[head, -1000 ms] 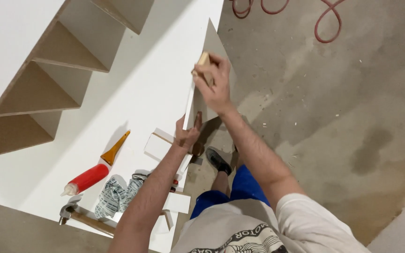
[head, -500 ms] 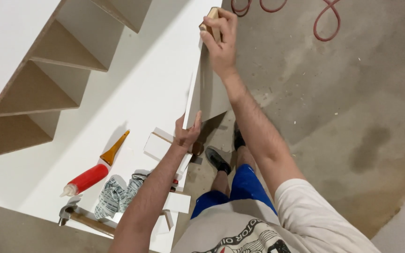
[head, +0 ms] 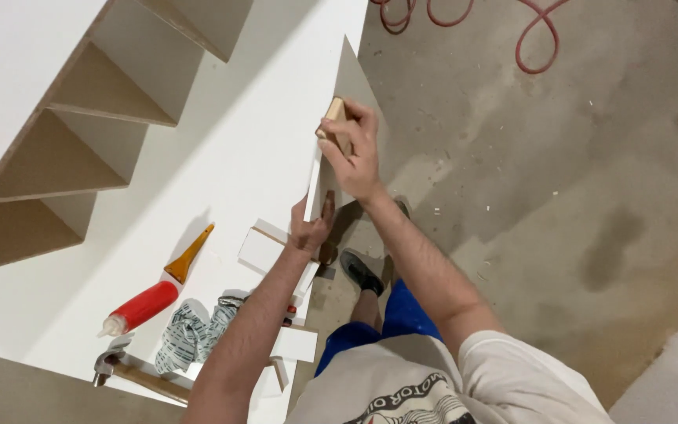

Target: The person uses a utility knife to trim the edges of a white rectangular board, then sands the edges with a sanding block. They repeat this process on another white board, sanding the edges and placing the finished pieces on a workbench.

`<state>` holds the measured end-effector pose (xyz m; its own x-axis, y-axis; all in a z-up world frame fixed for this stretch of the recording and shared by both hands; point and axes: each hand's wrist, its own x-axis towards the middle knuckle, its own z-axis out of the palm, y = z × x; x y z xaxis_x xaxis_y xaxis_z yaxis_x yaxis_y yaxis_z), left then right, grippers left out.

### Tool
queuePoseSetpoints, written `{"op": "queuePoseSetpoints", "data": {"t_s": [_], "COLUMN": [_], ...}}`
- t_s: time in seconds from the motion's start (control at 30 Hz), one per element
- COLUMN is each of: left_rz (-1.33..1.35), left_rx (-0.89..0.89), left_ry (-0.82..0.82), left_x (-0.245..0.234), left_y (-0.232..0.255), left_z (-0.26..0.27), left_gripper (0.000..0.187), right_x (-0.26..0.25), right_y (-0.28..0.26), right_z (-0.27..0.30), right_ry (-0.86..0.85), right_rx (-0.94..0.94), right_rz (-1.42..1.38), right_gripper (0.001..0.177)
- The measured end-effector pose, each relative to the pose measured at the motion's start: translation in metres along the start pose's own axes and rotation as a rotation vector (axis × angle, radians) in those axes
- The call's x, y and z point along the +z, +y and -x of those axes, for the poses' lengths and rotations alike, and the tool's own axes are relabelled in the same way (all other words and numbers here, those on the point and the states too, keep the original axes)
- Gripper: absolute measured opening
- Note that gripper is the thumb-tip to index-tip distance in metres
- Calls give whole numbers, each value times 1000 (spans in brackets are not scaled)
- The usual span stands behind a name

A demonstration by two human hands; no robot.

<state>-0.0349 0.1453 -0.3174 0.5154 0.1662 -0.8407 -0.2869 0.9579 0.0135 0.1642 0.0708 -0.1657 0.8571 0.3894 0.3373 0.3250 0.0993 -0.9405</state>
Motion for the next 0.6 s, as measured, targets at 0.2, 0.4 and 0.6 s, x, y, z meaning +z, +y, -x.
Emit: {"op": "queuePoseSetpoints", "data": {"t_s": [0.2, 0.4, 0.6], "left_rz": [-528, -1056, -1605], "left_rx": [411, 813, 1174], "left_ry": [-156, -318, -476], "left_x": [17, 40, 63], "left_y": [-4, -10, -19], "left_z": [31, 57, 89], "left_gripper": [43, 32, 22], "right_x": [-11, 14, 4], "right_y": [33, -27, 6], "right_z": [-71, 99, 43], "right_ry": [51, -29, -10], "right_rx": [-103, -83, -197], "right_rz": [-36, 7, 11], "right_gripper": [20, 28, 29]}}
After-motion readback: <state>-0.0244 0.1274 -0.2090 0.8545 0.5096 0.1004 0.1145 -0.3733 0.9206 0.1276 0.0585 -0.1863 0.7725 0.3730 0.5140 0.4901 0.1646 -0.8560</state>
